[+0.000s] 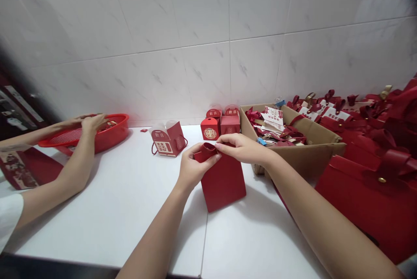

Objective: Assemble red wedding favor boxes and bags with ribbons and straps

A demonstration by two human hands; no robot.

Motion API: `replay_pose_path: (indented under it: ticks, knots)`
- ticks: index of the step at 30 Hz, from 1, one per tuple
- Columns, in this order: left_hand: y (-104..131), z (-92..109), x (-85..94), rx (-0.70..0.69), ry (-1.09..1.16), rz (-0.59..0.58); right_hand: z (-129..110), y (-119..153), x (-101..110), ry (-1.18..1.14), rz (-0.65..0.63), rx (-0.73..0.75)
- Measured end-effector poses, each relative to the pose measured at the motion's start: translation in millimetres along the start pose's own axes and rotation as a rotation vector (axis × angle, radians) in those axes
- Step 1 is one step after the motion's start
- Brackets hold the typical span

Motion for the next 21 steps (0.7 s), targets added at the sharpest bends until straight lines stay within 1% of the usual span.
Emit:
replay_pose_path:
  ticks: [8,14,21]
  knots:
    - [0.8,1.2,-1.5,0.001,-0.035,-0.043,2.9,0.7,-0.6,-0.032,-0.025,-0.014]
    - [1.0,3.9,1.9,-0.002,-0.057,0.017,-2.2,1.6,-0.5,-0.028,-0.008,-0.003]
    - [1.8,2.7,3.2,0.000,-0.045,0.050,-0.3,2.0,0.8,-0.016,-0.006,-0.014]
Point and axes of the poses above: each hand's wrist, its own y-axis away from the middle knuckle, its own x-axis out of the back of the hand, z = x × y, the point moved 9 cm from there along -y, towards the middle knuckle, and after that the axes turned 1 degree about -x, right-handed, at the moved point
